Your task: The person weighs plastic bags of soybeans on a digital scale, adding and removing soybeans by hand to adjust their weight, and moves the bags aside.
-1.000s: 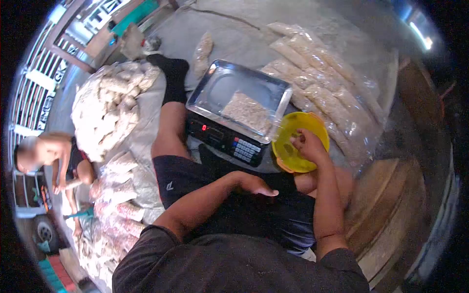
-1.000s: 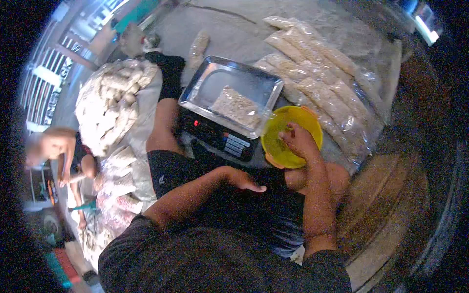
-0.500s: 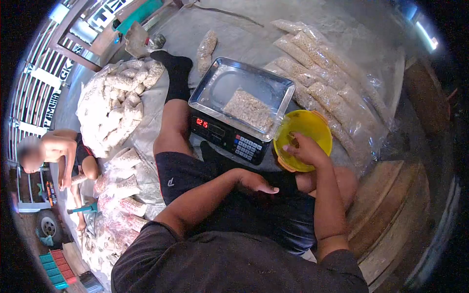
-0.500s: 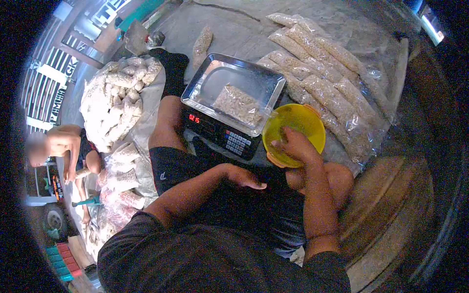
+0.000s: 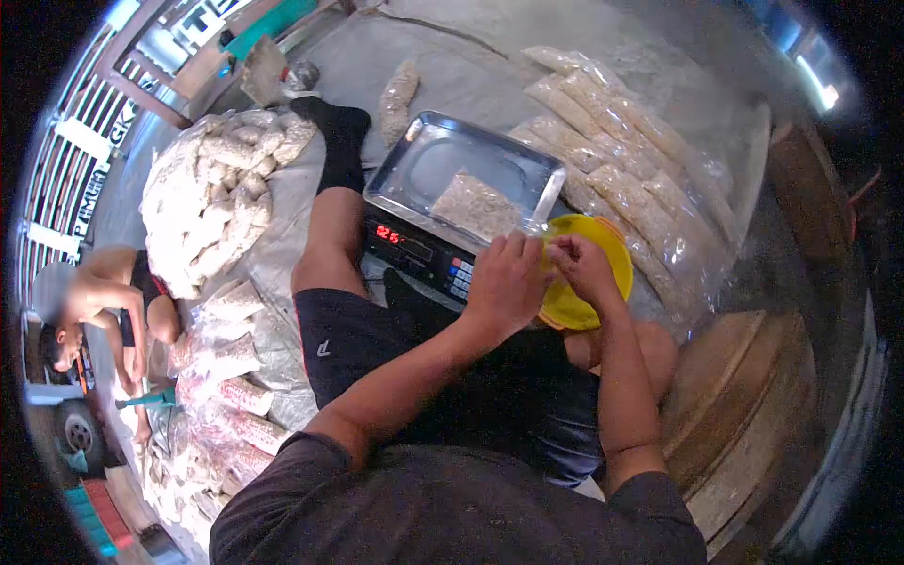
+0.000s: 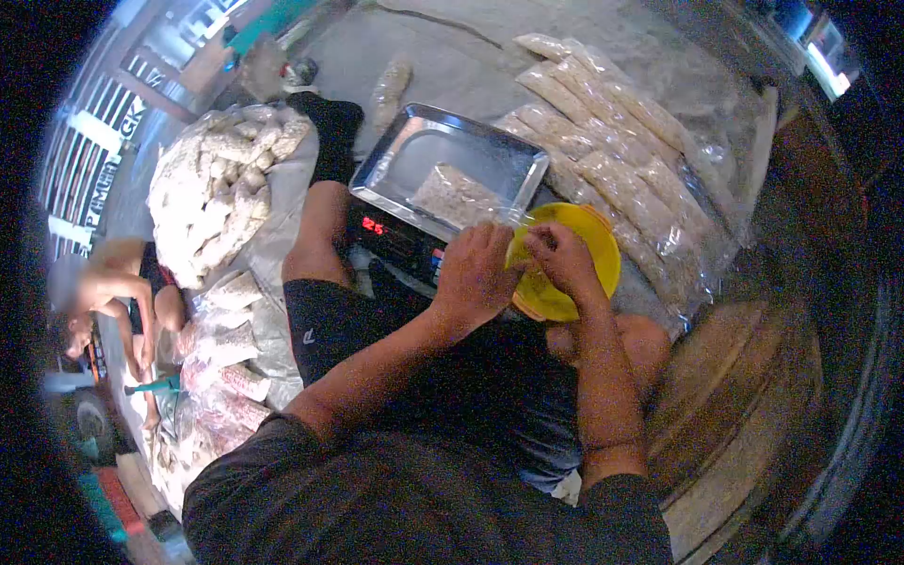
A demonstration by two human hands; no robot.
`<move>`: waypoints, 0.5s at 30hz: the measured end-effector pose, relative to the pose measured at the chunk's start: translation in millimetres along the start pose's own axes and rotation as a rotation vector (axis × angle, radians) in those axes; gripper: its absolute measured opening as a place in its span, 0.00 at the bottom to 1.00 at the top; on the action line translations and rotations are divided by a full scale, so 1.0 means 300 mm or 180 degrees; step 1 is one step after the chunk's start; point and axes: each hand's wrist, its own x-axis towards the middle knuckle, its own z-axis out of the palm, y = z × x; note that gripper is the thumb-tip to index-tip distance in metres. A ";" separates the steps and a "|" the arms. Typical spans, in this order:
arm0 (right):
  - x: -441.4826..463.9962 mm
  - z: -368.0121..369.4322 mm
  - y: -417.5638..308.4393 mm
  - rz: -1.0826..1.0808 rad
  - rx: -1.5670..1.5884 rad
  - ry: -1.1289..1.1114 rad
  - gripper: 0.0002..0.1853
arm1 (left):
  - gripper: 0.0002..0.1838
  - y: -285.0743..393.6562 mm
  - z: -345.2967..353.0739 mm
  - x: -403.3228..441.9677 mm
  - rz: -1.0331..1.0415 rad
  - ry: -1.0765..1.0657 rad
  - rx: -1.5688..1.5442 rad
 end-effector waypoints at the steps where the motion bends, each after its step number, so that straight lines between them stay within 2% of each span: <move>1: 0.014 0.017 -0.010 0.0099 0.0248 -0.0046 0.19 | 0.13 -0.027 0.016 0.027 0.0329 0.0447 0.0473; 3: 0.043 0.048 0.019 0.0353 0.0713 -0.0096 0.18 | 0.11 -0.102 0.088 0.028 0.0405 0.0485 0.0520; 4: 0.056 0.071 0.050 0.0136 0.0626 0.0080 0.17 | 0.10 -0.108 0.100 0.033 0.0470 0.0459 0.0515; 6: 0.067 0.132 0.109 -0.0213 0.0481 0.0487 0.15 | 0.06 -0.117 0.102 0.024 0.0173 0.0108 0.0322; 8: 0.035 0.131 0.048 -0.0087 0.0134 0.0864 0.13 | 0.05 -0.108 0.089 0.016 -0.0221 -0.0149 0.0100; 10: 0.020 0.104 0.000 0.0013 0.0017 0.1116 0.10 | 0.04 -0.127 0.109 0.007 -0.0060 0.0220 -0.0132; 11: -0.001 0.095 -0.018 -0.0142 0.0042 0.1199 0.09 | 0.04 -0.137 0.115 -0.003 -0.0013 0.0425 -0.0241; 13: -0.050 0.083 -0.068 -0.0488 0.0084 0.1326 0.09 | 0.03 -0.130 0.100 -0.014 -0.0079 0.0391 -0.0418; 15: -0.059 0.097 -0.050 -0.1255 0.0074 0.0887 0.11 | 0.03 -0.125 0.094 -0.025 -0.0196 0.0367 -0.0565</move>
